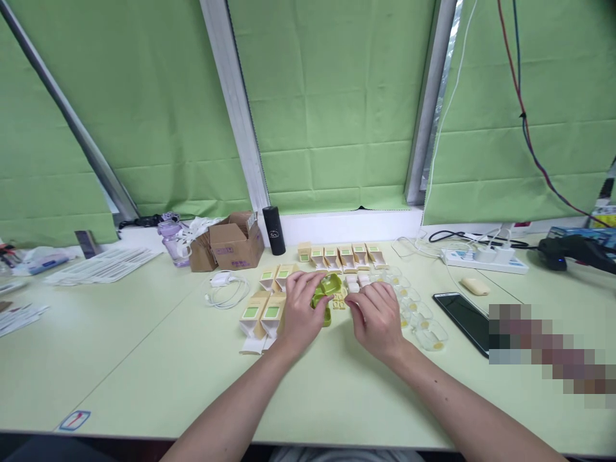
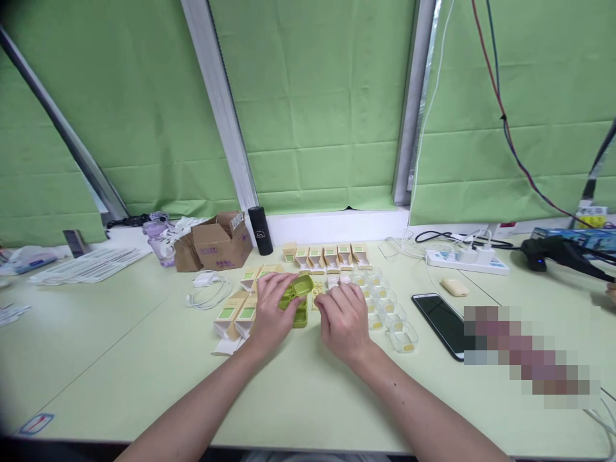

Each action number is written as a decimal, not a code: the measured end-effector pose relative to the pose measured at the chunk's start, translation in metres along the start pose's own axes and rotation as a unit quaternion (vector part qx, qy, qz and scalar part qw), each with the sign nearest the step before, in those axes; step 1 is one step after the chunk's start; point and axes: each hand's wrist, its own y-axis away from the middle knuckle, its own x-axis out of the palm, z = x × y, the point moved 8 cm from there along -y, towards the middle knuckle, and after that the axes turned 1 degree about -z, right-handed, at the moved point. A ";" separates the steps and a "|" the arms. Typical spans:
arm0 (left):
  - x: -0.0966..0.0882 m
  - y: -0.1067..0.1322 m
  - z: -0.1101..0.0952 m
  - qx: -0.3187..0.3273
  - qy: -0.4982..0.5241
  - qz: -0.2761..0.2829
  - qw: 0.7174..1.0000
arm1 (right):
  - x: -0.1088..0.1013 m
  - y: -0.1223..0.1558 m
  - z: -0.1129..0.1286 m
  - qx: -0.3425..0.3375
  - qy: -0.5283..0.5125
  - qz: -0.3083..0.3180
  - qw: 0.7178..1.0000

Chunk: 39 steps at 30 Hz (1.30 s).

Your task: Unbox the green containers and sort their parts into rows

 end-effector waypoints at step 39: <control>0.010 0.007 0.047 -0.293 0.271 -0.073 0.914 | 0.047 0.026 -0.003 0.053 -0.034 0.275 0.959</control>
